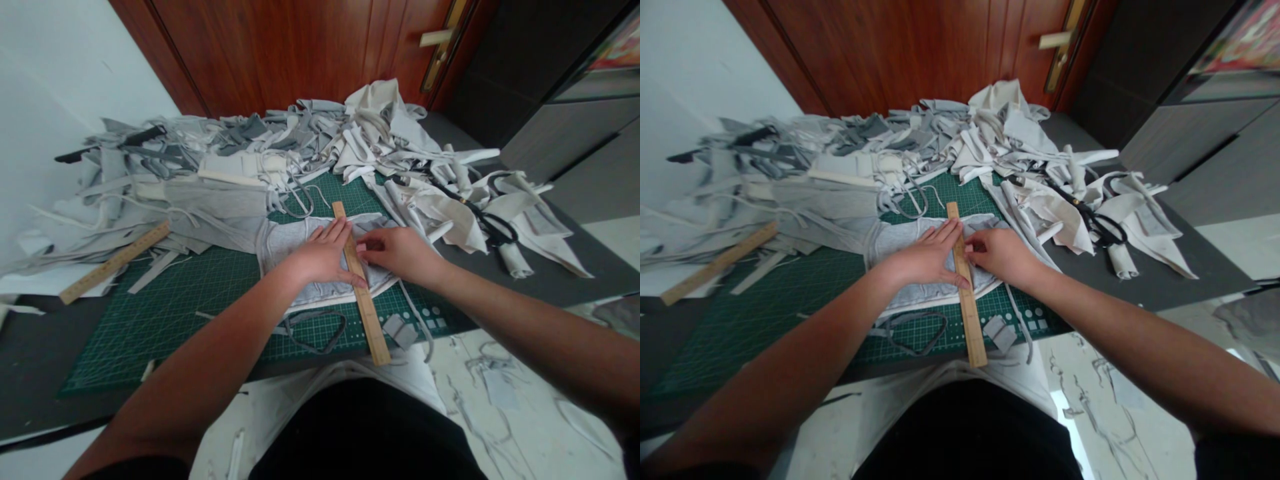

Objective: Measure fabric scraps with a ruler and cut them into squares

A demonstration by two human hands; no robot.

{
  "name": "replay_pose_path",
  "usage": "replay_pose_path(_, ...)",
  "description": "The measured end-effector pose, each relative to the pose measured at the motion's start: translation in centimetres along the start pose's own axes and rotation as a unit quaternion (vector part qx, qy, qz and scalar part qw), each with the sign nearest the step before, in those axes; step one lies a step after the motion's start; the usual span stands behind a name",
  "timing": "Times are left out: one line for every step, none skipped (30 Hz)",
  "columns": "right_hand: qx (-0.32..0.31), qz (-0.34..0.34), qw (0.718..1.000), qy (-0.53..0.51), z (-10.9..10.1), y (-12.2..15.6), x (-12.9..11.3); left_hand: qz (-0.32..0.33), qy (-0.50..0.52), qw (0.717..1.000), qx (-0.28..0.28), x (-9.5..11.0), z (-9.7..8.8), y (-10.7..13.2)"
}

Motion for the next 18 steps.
replay_pose_path(-0.019,-0.006,1.000,-0.013,0.0,0.0,0.1,-0.002,0.001,1.000,-0.001,0.0,0.0,0.0)
replay_pose_path(-0.036,-0.010,0.999,-0.031,0.0,-0.1,0.3,-0.003,0.001,1.000,0.000,0.0,0.0,0.0)
replay_pose_path(-0.049,-0.010,0.997,-0.054,0.0,-0.2,0.5,-0.004,0.001,1.000,0.000,0.1,-0.1,0.0)
replay_pose_path(-0.055,-0.006,0.995,-0.080,0.0,-0.3,0.8,-0.006,0.001,1.000,0.000,0.1,-0.1,0.1)
replay_pose_path(-0.055,-0.001,0.993,-0.108,0.1,-0.4,1.1,-0.006,0.001,1.000,0.000,0.1,-0.1,0.1)
replay_pose_path(-0.051,0.004,0.990,-0.133,0.2,-0.6,1.4,-0.005,0.001,1.000,0.001,0.1,-0.1,0.1)
replay_pose_path(-0.044,0.007,0.987,-0.156,0.3,-0.9,1.7,-0.004,0.001,1.000,0.000,0.1,-0.1,0.1)
replay_pose_path(-0.038,0.009,0.983,-0.179,0.4,-1.1,2.0,-0.002,0.002,1.000,0.001,0.1,-0.1,0.0)
replay_pose_path(-0.036,0.010,0.978,-0.204,0.4,-1.4,2.3,0.000,0.004,1.000,0.002,0.1,-0.1,0.0)
replay_pose_path(-0.040,0.011,0.972,-0.229,0.5,-1.6,2.6,0.001,0.005,1.000,0.003,0.0,0.0,0.0)
replay_pose_path(-0.049,0.011,0.967,-0.251,0.6,-1.8,2.8,0.002,0.007,1.000,0.004,0.0,0.0,0.0)
replay_pose_path(-0.060,0.011,0.961,-0.268,0.7,-2.0,3.1,0.002,0.008,1.000,0.004,0.0,0.0,-0.1)
replay_pose_path(-0.072,0.010,0.957,-0.281,0.8,-2.1,3.3,0.001,0.008,1.000,0.004,0.0,0.1,-0.1)
replay_pose_path(-0.082,0.007,0.954,-0.288,0.8,-2.1,3.6,0.000,0.007,1.000,0.003,-0.1,0.1,-0.1)
replay_pose_path(-0.089,0.003,0.952,-0.293,0.9,-2.1,3.8,0.000,0.006,1.000,0.001,-0.1,0.1,-0.1)
replay_pose_path(-0.092,0.000,0.951,-0.296,0.9,-2.2,4.1,0.000,0.005,1.000,0.000,-0.1,0.1,0.0)
replay_pose_path(-0.096,-0.002,0.950,-0.297,0.9,-2.2,4.3,0.000,0.005,1.000,-0.002,0.0,0.1,0.0)
replay_pose_path(-0.100,-0.005,0.950,-0.296,0.8,-2.2,4.5,0.001,0.005,1.000,-0.004,0.0,0.1,0.0)
Point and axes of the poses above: each hand's wrist, its own y-axis away from the middle knuckle, its own z-axis out of the palm, x = y × z, the point moved 1 cm from there along -y, towards the middle knuckle, and after that the axes turned 6 degrees about x, right-handed, at the moved point
